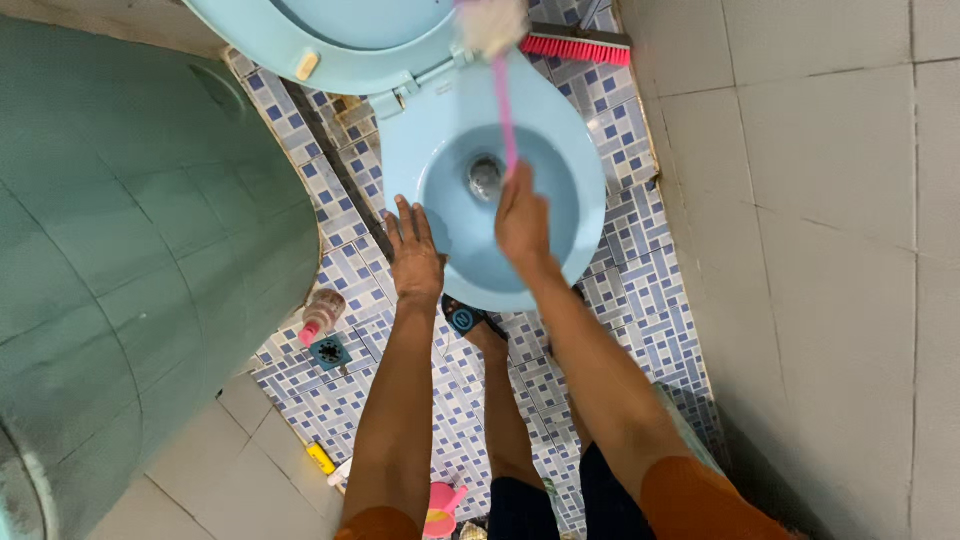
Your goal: The person cleans a toilet bowl using a pink toilet brush, a blue plastic scoop, and a bottle of blue cleaning liquid. They repeatedly scoop water from a large green tank, pour it into the toilet, apply the cleaning liquid, and scrub the bowl thoroughly.
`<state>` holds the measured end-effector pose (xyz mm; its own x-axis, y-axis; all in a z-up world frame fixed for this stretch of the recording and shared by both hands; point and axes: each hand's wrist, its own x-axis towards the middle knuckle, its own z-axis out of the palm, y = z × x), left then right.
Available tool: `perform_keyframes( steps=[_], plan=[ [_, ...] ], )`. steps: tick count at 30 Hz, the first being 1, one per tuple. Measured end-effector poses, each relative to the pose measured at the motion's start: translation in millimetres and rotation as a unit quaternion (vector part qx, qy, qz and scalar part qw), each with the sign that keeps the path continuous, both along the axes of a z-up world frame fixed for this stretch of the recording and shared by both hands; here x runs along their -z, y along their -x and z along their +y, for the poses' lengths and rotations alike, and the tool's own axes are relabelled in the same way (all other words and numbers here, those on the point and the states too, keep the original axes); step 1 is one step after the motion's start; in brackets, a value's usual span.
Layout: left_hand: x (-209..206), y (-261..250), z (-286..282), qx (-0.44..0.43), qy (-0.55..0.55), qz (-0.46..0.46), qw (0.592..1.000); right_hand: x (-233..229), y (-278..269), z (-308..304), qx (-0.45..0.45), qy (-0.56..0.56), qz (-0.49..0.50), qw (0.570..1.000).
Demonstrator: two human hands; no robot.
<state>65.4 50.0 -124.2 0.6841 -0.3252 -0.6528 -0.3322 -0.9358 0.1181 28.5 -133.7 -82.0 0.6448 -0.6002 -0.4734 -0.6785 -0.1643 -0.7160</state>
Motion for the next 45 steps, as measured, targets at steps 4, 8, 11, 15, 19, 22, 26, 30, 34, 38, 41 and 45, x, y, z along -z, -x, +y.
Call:
perform_keyframes(
  steps=[4, 8, 11, 15, 19, 22, 26, 30, 34, 38, 41, 45],
  plan=[
    [-3, -5, -5, 0.007, -0.012, 0.023, 1.000, 11, 0, -7, -0.015, 0.062, 0.002, 0.998],
    [-5, -1, 4, 0.007, -0.002, 0.022, 1.000, 3, 17, 13, -0.030, 0.022, 0.038, 0.999],
    [1, -4, -1, 0.000, 0.000, 0.027, 1.000, -4, 0, 1, 0.014, 0.051, -0.054, 0.997],
    [12, -1, 4, 0.005, -0.019, 0.038, 0.999, -10, -30, -35, 0.027, 0.035, -0.046, 0.998],
    [16, -1, 6, 0.042, 0.007, -0.021, 0.999, -1, 4, -4, -0.032, 0.082, -0.024, 0.996],
    [10, -2, 4, 0.019, -0.007, 0.017, 1.000, 9, 29, 10, -0.092, 0.057, 0.017, 0.994],
    [8, 1, 3, 0.003, -0.023, 0.034, 0.999, 14, 21, -17, -0.048, 0.065, 0.048, 0.996],
    [6, -4, 1, -0.002, -0.003, 0.032, 0.999, -2, 21, -19, -0.087, 0.050, 0.067, 0.993],
    [-2, -6, -1, 0.008, -0.016, 0.037, 0.999, -7, 31, -30, -0.156, 0.103, 0.058, 0.981],
    [0, -5, 1, 0.010, -0.035, 0.045, 0.998, -20, 36, -97, -0.196, 0.214, 0.119, 0.950],
    [-2, -6, 1, 0.007, -0.025, 0.034, 0.999, -28, 32, -99, -0.231, 0.256, 0.086, 0.935],
    [-11, -9, -1, 0.000, -0.031, 0.060, 0.998, -34, 32, -60, -0.267, 0.201, 0.127, 0.934]
  ],
)
